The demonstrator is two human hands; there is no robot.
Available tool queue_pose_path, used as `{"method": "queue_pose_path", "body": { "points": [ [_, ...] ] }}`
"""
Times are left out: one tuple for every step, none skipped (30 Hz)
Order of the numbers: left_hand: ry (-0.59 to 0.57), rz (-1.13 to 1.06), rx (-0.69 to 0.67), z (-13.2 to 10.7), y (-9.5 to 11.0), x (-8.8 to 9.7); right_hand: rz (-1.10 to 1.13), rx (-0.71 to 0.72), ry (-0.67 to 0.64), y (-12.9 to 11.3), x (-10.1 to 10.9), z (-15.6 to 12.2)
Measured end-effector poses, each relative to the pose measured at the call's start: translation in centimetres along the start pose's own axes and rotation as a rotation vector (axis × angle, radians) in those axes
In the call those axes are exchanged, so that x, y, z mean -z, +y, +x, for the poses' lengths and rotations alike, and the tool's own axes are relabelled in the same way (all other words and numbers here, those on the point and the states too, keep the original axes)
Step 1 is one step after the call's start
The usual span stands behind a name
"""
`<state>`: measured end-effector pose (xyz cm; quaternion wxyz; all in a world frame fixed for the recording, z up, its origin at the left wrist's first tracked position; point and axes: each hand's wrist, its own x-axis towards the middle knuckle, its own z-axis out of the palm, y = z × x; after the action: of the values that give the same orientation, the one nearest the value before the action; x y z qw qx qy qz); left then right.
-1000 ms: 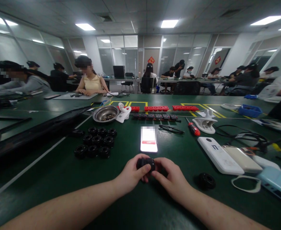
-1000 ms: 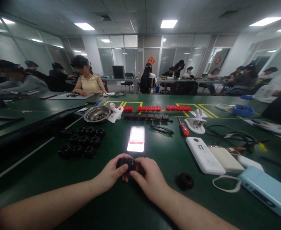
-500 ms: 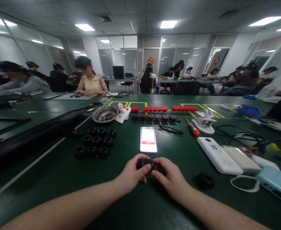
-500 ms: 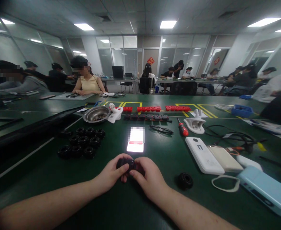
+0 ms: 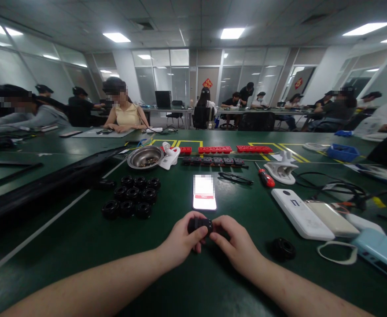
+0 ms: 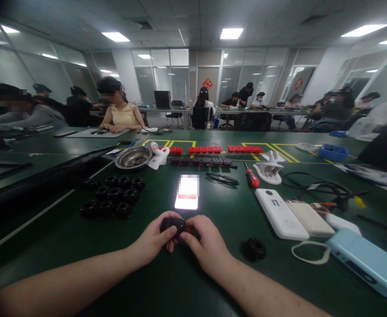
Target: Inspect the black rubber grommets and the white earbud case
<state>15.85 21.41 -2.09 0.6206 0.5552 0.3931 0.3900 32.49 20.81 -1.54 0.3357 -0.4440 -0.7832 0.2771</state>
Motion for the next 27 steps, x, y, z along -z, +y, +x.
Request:
{"method": "queue_pose_path", "body": {
  "points": [
    [0.006,-0.004,-0.005,0.03,0.00,0.01,0.015,0.014,0.003,-0.05,0.00,-0.01],
    [0.009,-0.006,-0.006,0.03,0.04,0.00,0.029,0.024,0.005,-0.12,0.00,-0.03],
    [0.010,-0.006,-0.005,0.01,0.10,-0.04,0.040,0.029,0.007,-0.19,0.00,-0.06],
    [0.011,-0.001,-0.005,-0.04,0.19,-0.10,0.047,0.025,0.009,-0.26,0.00,-0.09],
    [0.010,0.007,-0.002,-0.11,0.30,-0.18,0.051,0.015,0.011,-0.30,0.00,-0.12],
    [0.006,0.018,0.001,-0.19,0.41,-0.27,0.055,-0.001,0.014,-0.31,0.00,-0.14],
    [0.001,0.030,0.004,-0.28,0.52,-0.35,0.060,-0.021,0.017,-0.28,-0.01,-0.14],
    [-0.007,0.042,0.008,-0.36,0.60,-0.42,0.062,-0.040,0.014,-0.22,-0.02,-0.11],
    [-0.013,0.054,0.010,-0.42,0.66,-0.48,0.060,-0.055,0.004,-0.12,-0.03,-0.07],
    [-0.017,0.064,0.013,-0.46,0.68,-0.51,0.051,-0.063,-0.010,0.00,-0.06,-0.03],
    [-0.019,0.072,0.013,-0.48,0.68,-0.51,0.038,-0.065,-0.027,0.12,-0.08,0.02],
    [-0.020,0.077,0.011,-0.46,0.65,-0.49,0.026,-0.062,-0.045,0.22,-0.11,0.05],
    [-0.018,0.078,0.007,-0.43,0.61,-0.44,0.018,-0.057,-0.057,0.29,-0.14,0.07],
    [-0.015,0.077,0.003,-0.38,0.56,-0.39,0.016,-0.052,-0.060,0.31,-0.16,0.05],
    [-0.011,0.072,0.000,-0.32,0.52,-0.33,0.020,-0.047,-0.056,0.27,-0.16,0.01],
    [-0.007,0.064,0.002,-0.26,0.49,-0.28,0.027,-0.038,-0.050,0.18,-0.16,-0.05],
    [-0.002,0.057,0.004,-0.20,0.47,-0.25,0.032,-0.026,-0.043,0.05,-0.14,-0.11],
    [0.002,0.049,0.007,-0.16,0.46,-0.23,0.032,-0.012,-0.031,-0.10,-0.11,-0.18],
    [0.007,0.041,0.006,-0.15,0.47,-0.23,0.030,-0.003,-0.017,-0.25,-0.07,-0.23],
    [0.010,0.035,0.004,-0.16,0.47,-0.24,0.025,-0.001,-0.005,-0.37,-0.04,-0.26],
    [0.013,0.032,0.000,-0.18,0.47,-0.26,0.017,-0.009,0.006,-0.46,-0.01,-0.27],
    [0.015,0.030,-0.005,-0.22,0.45,-0.28,0.007,-0.022,0.009,-0.49,0.01,-0.26],
    [0.016,0.027,-0.011,-0.26,0.42,-0.29,-0.005,-0.032,0.005,-0.48,0.02,-0.23],
    [0.016,0.024,-0.014,-0.29,0.38,-0.29,-0.018,-0.036,-0.006,-0.42,0.02,-0.19],
    [0.014,0.020,-0.013,-0.30,0.33,-0.29,-0.033,-0.030,-0.022,-0.35,0.02,-0.16],
    [0.012,0.015,-0.009,-0.30,0.27,-0.27,-0.047,-0.018,-0.036,-0.28,0.00,-0.14],
    [0.008,0.010,-0.006,-0.27,0.22,-0.25,-0.058,-0.003,-0.045,-0.21,-0.02,-0.14]
  ]
}}
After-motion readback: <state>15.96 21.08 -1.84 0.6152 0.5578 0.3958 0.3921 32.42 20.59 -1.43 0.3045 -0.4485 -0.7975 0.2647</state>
